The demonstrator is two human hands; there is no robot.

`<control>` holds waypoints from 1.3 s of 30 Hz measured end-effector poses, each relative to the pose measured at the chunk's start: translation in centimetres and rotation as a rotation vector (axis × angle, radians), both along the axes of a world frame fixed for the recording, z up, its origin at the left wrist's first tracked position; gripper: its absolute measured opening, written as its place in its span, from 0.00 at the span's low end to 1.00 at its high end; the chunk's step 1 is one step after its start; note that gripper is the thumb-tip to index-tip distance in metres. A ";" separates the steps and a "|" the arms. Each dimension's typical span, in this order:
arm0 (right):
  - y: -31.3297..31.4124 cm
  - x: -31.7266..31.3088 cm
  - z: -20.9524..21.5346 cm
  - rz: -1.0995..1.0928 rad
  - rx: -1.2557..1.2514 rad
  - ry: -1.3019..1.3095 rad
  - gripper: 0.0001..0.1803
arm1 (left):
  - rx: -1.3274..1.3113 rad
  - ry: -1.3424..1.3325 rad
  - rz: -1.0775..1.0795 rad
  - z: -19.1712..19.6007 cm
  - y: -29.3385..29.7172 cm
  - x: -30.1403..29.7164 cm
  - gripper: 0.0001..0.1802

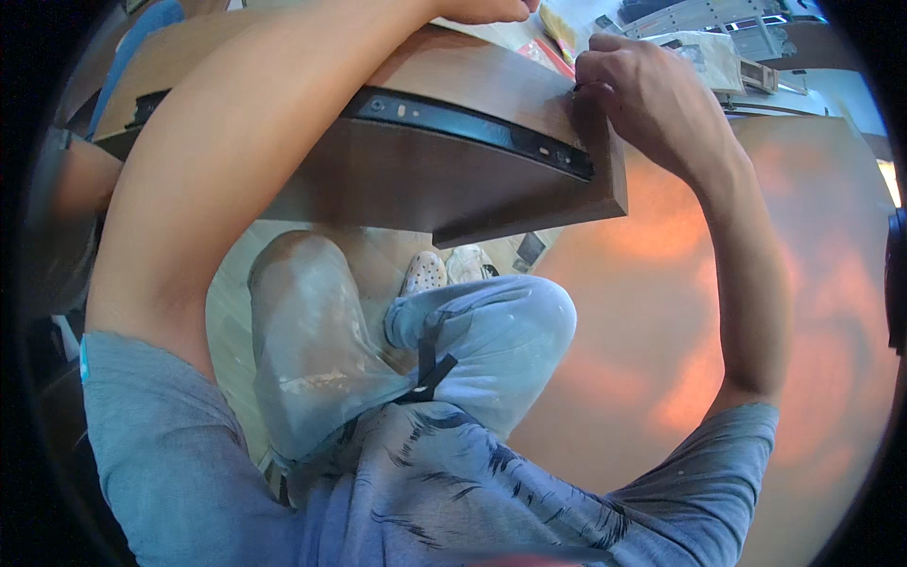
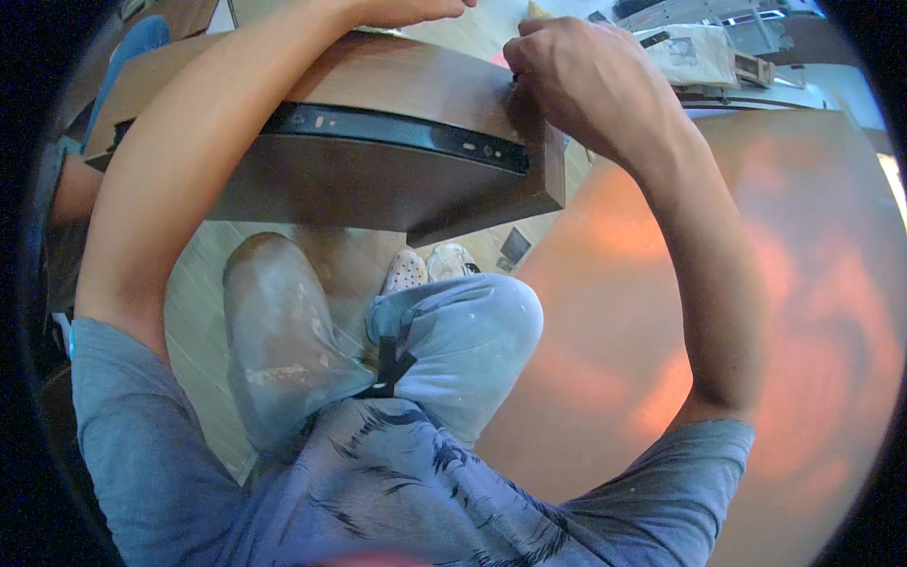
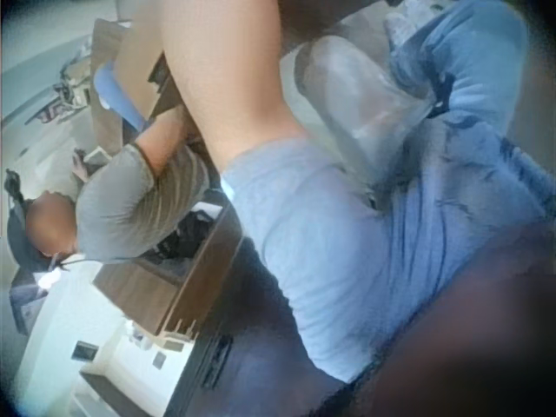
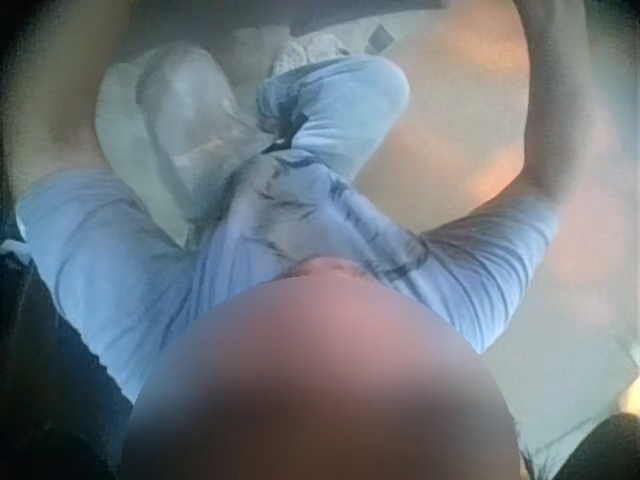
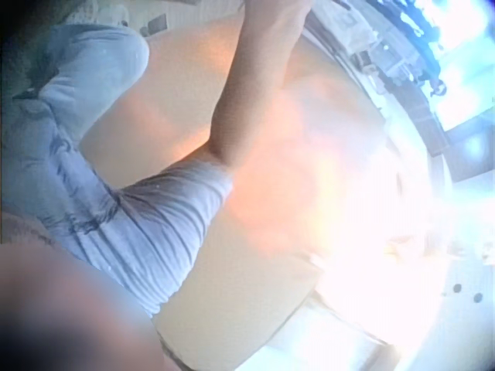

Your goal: The person applies edge banding to a wooden drawer front using a utility knife and a small metal tool. They trim the excess banding along the edges and press it into place, then flip the drawer to work on the opposite side.

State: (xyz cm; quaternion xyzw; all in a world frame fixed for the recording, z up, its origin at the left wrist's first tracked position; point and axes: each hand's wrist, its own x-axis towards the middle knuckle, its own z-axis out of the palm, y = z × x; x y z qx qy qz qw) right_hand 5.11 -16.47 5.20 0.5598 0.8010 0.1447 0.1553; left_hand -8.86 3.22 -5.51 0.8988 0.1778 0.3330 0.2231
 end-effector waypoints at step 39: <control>3.6 -5.6 -3.0 0.074 -0.216 -0.475 0.07 | -0.010 0.024 0.047 -2.0 0.8 -0.3 0.06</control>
